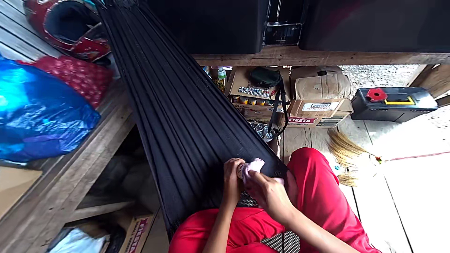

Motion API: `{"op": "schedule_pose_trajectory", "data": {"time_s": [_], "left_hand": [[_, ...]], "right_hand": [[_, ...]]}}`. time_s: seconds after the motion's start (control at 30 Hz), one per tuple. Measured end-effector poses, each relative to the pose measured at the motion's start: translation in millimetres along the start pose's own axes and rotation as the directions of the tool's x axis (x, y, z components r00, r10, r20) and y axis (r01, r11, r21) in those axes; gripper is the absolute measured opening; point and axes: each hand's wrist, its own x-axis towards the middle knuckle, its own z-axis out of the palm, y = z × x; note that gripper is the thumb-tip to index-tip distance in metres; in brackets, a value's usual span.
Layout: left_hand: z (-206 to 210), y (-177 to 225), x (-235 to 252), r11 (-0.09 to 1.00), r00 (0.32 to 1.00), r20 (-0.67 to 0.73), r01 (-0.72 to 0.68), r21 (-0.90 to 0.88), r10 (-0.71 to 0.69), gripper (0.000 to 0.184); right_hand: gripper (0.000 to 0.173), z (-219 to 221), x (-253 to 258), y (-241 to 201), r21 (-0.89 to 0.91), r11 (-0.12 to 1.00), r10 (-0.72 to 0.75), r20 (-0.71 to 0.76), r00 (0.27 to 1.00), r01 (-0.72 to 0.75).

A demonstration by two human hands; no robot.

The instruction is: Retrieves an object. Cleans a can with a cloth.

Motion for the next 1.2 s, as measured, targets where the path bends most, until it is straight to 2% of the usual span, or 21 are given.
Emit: {"op": "schedule_pose_trajectory", "data": {"time_s": [0.07,0.13,0.2,0.27,0.33,0.4,0.47,0.53,0.57,0.6,0.67,0.73,0.83,0.9,0.97,1.07,1.13,1.2], "left_hand": [[4.7,2.6,0.9,1.0,1.0,0.004,-0.022,0.002,0.022,0.016],[10.0,4.2,2.9,0.997,0.999,0.008,-0.049,0.052,0.049,0.016],[11.1,4.9,1.2,0.999,0.999,0.031,-0.024,0.032,0.023,0.017],[1.5,1.8,-1.2,1.0,0.998,0.069,-0.011,-0.014,0.012,0.017],[-10.7,-2.0,-6.0,0.998,0.995,0.087,-0.048,0.032,0.045,0.016],[-21.0,-3.9,-13.3,0.99,0.993,0.096,-0.083,0.112,0.072,0.018],[-34.8,-5.7,-22.0,0.983,0.99,0.111,-0.1,0.155,0.083,0.021],[-56.4,-6.6,-29.2,0.974,0.992,0.105,-0.091,0.205,0.071,0.019],[-67.8,-5.8,-32.7,0.971,0.994,0.092,-0.074,0.228,0.054,0.017],[-78.1,-5.1,-35.1,0.97,0.996,0.076,-0.056,0.238,0.039,0.016],[-95.9,-3.0,-37.2,0.98,0.997,0.077,-0.03,0.197,0.015,0.018],[-110.2,0.2,-40.8,0.993,0.993,0.122,-0.016,0.12,0.001,0.02],[-119.1,2.9,-44.3,0.988,0.991,0.133,-0.03,0.149,0.01,0.02],[-119.3,0.3,-45.3,0.978,0.992,0.12,-0.052,0.202,0.028,0.022],[-115.3,-3.7,-44.8,0.974,0.995,0.1,-0.034,0.226,0.012,0.026],[-103.6,-5.2,-41.3,0.98,0.993,0.093,0.056,0.191,-0.075,0.028],[-92.7,-2.9,-38.8,0.988,0.986,0.109,0.118,0.101,-0.129,0.025],[-75.2,0.8,-34.5,0.988,0.981,0.117,0.155,0.015,-0.156,0.021]], "right_hand": [[0.034,-4.6,-3.8,6.8,-0.032,0.999,-0.026,-0.031,0.999,0.025],[0.034,-8.8,-2.2,16.7,-0.074,0.997,0.022,-0.069,0.997,-0.027],[0.033,-10.1,-4.4,17.3,-0.048,0.999,0.013,-0.025,1.0,-0.014],[0.032,-6.7,-10.0,10.7,-0.001,0.998,-0.062,0.044,0.997,0.062],[0.031,-2.0,-14.2,8.9,-0.044,0.997,-0.056,0.045,0.997,0.057],[0.036,4.0,-14.0,7.5,-0.074,0.996,0.053,0.03,0.998,-0.051],[0.043,14.0,-16.6,-2.9,-0.035,0.982,0.19,0.076,0.979,-0.188],[0.046,24.2,-23.8,-19.7,0.101,0.937,0.304,0.23,0.924,-0.333],[0.046,31.0,-30.4,-26.8,0.209,0.903,0.309,0.296,0.904,-0.376],[0.044,39.2,-38.5,-34.4,0.327,0.87,0.27,0.307,0.913,-0.368],[0.04,52.4,-51.6,-56.0,0.497,0.834,0.152,0.208,0.966,-0.238],[0.039,57.9,-57.0,-76.7,0.517,0.849,0.062,0.102,0.993,-0.106],[0.037,61.3,-50.3,-86.6,0.226,0.974,0.004,-0.101,0.995,0.019],[0.035,64.3,-44.6,-80.3,0.048,0.999,0.01,-0.152,0.988,-0.003],[0.037,65.0,-44.5,-75.6,-0.014,0.997,0.072,-0.096,0.993,-0.074],[0.04,57.1,-52.7,-79.3,0.12,0.979,0.155,0.085,0.984,-0.165],[0.039,48.2,-53.9,-76.7,0.256,0.957,0.103,0.136,0.985,-0.135],[0.039,35.2,-41.8,-66.1,0.232,0.968,0.064,0.121,0.991,-0.091]]}}
